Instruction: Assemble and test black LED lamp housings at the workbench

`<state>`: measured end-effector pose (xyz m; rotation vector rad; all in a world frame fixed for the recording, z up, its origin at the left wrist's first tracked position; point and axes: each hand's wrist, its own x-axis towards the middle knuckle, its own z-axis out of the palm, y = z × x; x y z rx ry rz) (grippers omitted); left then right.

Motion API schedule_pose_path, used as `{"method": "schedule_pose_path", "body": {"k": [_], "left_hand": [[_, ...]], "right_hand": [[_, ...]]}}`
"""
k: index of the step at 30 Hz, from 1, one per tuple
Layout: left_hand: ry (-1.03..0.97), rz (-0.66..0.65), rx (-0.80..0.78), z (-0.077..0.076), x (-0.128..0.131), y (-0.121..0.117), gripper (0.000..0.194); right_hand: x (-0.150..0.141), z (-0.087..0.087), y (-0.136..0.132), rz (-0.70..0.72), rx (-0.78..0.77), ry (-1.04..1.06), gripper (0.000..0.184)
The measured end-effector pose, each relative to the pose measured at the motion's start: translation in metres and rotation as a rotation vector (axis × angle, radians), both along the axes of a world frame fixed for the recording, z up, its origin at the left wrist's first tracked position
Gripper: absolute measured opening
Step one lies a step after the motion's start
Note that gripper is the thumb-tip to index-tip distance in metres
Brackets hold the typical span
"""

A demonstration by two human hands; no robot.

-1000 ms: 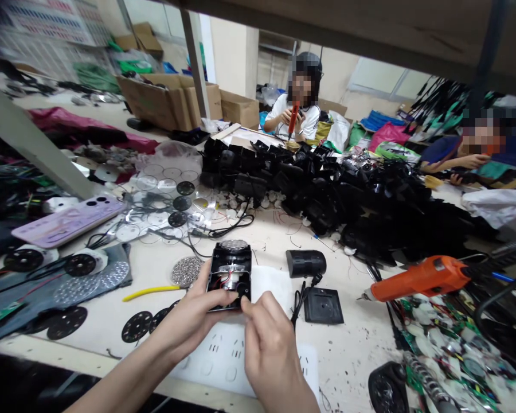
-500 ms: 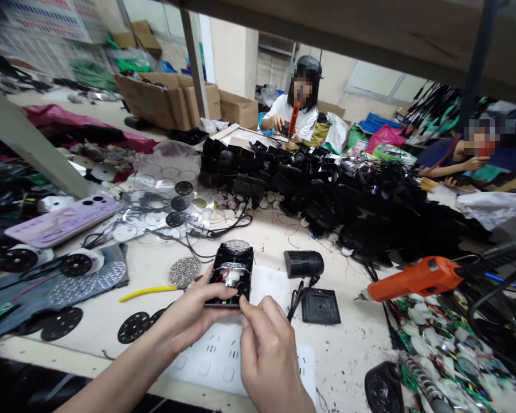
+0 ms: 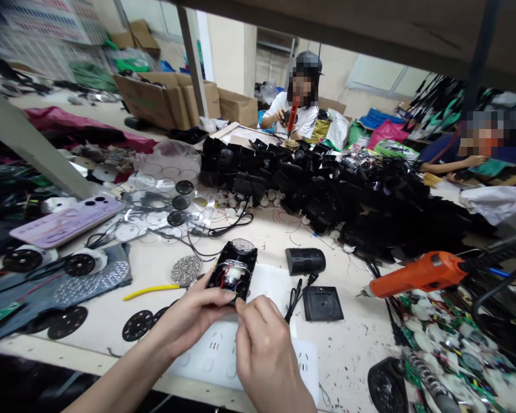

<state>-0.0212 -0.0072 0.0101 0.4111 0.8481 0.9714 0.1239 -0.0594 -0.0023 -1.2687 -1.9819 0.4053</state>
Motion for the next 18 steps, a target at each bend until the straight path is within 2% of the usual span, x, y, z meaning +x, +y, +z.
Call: {"method": "schedule_pose_path", "body": {"k": [9,13,18], "left_hand": [[0.1,0.103,-0.043,-0.005,0.005,-0.001,0.052],[0.115,0.098,-0.049,-0.007,0.006,-0.002,0.039],[0.097,0.061,-0.062,-0.006,0.004,-0.002,0.039]], "right_hand": [[-0.004,-0.005,-0.002,-0.02,0.067,-0.052,0.031],[-0.009,-0.006,-0.003,-0.052,0.188,-0.133,0.029],[-0.016,-0.006,-0.007,-0.1,0.229,-0.155,0.022]]}}
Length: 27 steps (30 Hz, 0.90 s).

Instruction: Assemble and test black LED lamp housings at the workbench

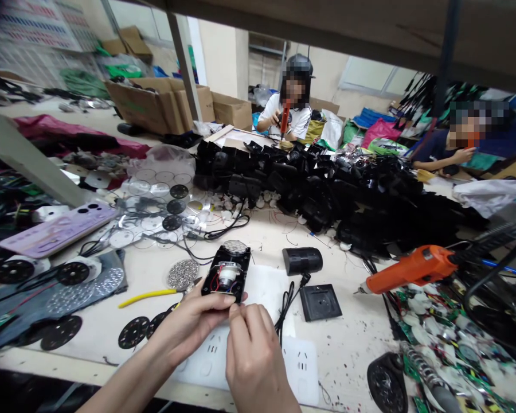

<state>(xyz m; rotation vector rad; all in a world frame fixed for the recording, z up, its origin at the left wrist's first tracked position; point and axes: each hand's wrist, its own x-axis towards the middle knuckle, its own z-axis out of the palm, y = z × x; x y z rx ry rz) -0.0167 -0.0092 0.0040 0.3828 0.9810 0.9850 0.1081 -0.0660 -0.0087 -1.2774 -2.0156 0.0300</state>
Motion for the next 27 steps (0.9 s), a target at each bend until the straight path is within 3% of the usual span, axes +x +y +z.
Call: {"method": "schedule_pose_path", "body": {"k": [9,15,18,23,27], "left_hand": [[0.055,0.011,-0.007,0.006,0.0,0.0,0.053],[0.075,0.067,0.003,0.002,0.004,-0.001,0.044],[0.061,0.078,0.01,0.001,0.003,0.001,0.041],[0.001,0.052,-0.006,0.003,-0.004,0.001,0.04],[-0.016,-0.013,-0.025,0.007,-0.005,-0.003,0.044]], "right_hand": [[-0.001,0.002,-0.002,0.049,0.024,-0.034,0.024],[-0.007,-0.009,0.002,-0.007,0.155,-0.073,0.022],[-0.008,-0.011,0.003,0.005,0.079,0.048,0.023],[0.009,0.006,0.01,0.115,-0.157,0.354,0.016],[0.027,0.024,0.026,-0.011,-0.099,0.371,0.014]]}}
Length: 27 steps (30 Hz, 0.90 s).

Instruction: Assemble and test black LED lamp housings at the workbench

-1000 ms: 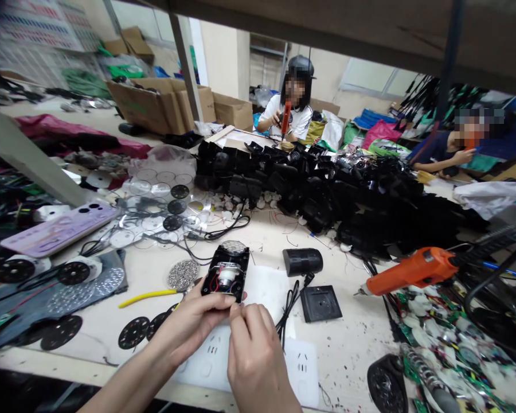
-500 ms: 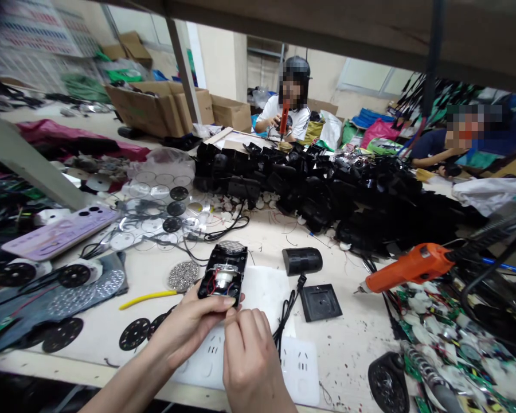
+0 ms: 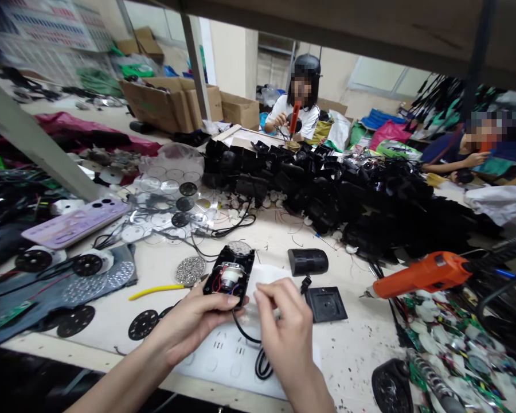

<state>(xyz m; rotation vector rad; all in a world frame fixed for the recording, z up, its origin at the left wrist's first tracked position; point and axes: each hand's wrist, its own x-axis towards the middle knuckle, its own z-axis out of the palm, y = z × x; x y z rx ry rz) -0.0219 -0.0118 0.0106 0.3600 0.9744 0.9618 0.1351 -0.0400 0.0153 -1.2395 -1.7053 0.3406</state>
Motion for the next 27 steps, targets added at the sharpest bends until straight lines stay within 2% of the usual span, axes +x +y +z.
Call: {"method": "schedule_pose_path", "body": {"k": [2,6,14,20,27], "left_hand": [[0.011,-0.037,0.001,0.002,0.002,-0.003,0.046],[0.021,-0.108,0.012,0.008,0.005,-0.005,0.053],[0.02,-0.185,0.032,0.024,0.009,0.004,0.053],[0.074,-0.2,0.055,0.023,0.012,0.0,0.053],[0.096,-0.179,0.072,0.02,0.013,0.0,0.055]], "right_hand": [[0.004,0.005,0.009,-0.034,0.02,-0.031,0.014],[0.003,0.009,0.022,0.062,0.022,-0.123,0.017],[0.01,0.003,0.027,0.144,0.108,-0.132,0.017],[0.01,-0.011,0.026,0.182,0.122,-0.083,0.018],[0.007,-0.014,0.026,0.177,0.14,-0.084,0.02]]}}
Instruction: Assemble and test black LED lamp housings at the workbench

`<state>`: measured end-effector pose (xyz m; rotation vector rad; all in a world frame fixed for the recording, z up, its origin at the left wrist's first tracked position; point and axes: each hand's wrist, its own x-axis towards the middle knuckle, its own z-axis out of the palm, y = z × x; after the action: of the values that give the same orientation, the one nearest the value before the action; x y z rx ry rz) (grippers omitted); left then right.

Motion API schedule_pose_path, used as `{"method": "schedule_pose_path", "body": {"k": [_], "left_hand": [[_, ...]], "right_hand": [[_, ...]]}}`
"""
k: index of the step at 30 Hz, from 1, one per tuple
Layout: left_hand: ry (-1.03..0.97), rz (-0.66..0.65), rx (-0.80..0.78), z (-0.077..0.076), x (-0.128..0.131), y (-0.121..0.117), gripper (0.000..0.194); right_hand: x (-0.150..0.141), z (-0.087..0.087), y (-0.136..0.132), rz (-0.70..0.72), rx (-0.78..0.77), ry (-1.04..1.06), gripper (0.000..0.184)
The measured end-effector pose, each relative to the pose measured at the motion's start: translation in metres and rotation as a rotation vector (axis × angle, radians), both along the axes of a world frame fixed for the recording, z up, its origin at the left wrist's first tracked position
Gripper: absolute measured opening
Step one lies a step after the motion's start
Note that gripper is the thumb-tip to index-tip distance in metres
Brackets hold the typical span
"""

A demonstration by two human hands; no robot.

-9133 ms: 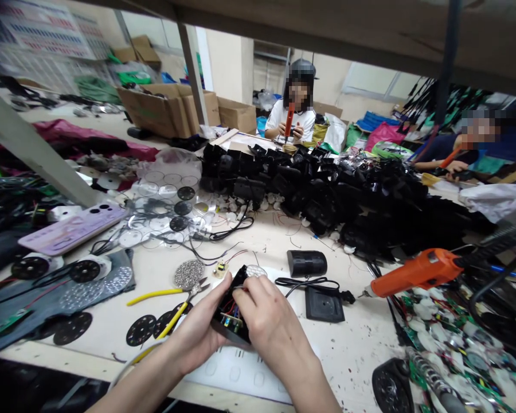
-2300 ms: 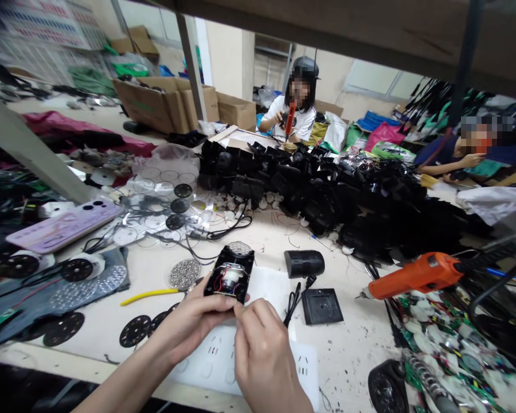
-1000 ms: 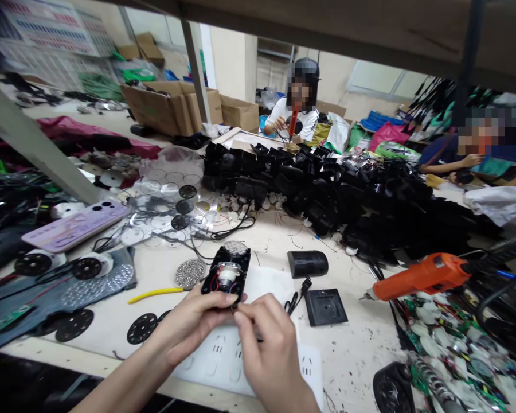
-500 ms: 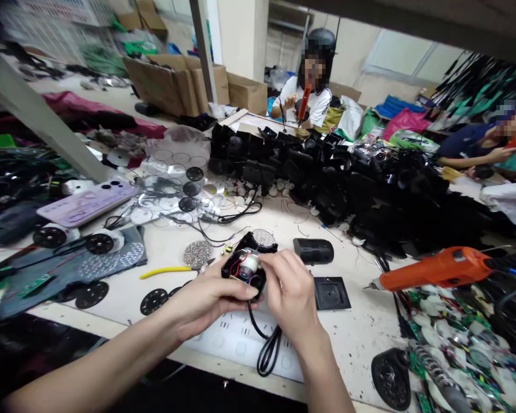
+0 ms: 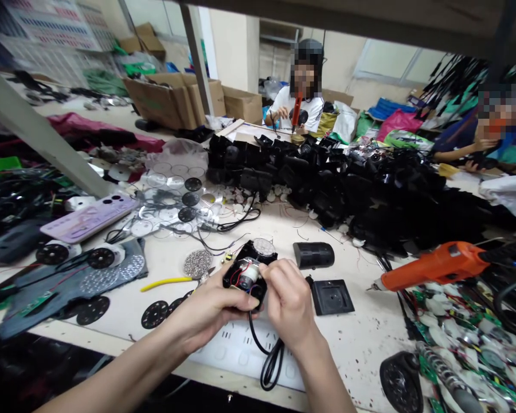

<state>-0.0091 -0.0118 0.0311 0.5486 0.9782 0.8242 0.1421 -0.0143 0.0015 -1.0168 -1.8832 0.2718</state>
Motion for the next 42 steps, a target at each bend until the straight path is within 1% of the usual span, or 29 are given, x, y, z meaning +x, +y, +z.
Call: {"method": "schedule_pose_path", "body": {"k": [6,9,12,14,16,18,21,24,27,31,35,38,42], "left_hand": [[-0.037,0.035,-0.003,-0.007,-0.006,-0.003,0.057],[-0.039,0.055,0.008,-0.011,-0.009,-0.004,0.059],[-0.016,0.089,0.029,-0.013,-0.011,-0.005,0.066],[-0.007,0.106,0.045,-0.013,-0.013,-0.006,0.071],[-0.004,0.112,0.058,-0.013,-0.013,-0.007,0.071],[0.011,0.111,0.063,-0.012,-0.012,-0.008,0.07],[0.024,0.106,0.078,-0.011,-0.011,-0.009,0.066],[-0.001,0.122,0.083,-0.012,-0.011,-0.011,0.068],[-0.011,0.14,0.067,-0.014,-0.011,-0.013,0.072],[-0.021,0.111,0.091,-0.015,-0.012,-0.014,0.072],[-0.014,0.112,0.113,-0.015,-0.009,-0.016,0.073],[-0.013,0.116,0.093,-0.018,-0.007,-0.019,0.071],[0.002,0.124,0.069,-0.023,-0.007,-0.022,0.065]], "right_hand": [[-0.004,0.0,-0.001,0.016,0.0,0.005,0.019],[-0.005,0.0,-0.002,0.03,-0.035,0.015,0.02],[-0.007,0.003,-0.004,0.043,-0.075,0.016,0.025],[-0.009,0.007,-0.006,0.014,-0.064,0.005,0.029],[-0.012,0.011,-0.007,-0.016,-0.015,-0.016,0.033],[-0.016,0.015,-0.006,0.004,0.044,-0.075,0.036],[-0.021,0.019,-0.002,0.057,0.13,-0.234,0.034],[-0.024,0.02,0.0,0.036,0.201,-0.37,0.03],[-0.026,0.021,-0.002,0.012,0.222,-0.449,0.028],[-0.028,0.023,-0.005,-0.005,0.16,-0.526,0.028],[-0.03,0.026,-0.009,-0.015,0.096,-0.581,0.024],[-0.03,0.024,-0.012,-0.022,0.065,-0.584,0.023],[-0.031,0.019,-0.012,-0.012,0.031,-0.53,0.023]]}}
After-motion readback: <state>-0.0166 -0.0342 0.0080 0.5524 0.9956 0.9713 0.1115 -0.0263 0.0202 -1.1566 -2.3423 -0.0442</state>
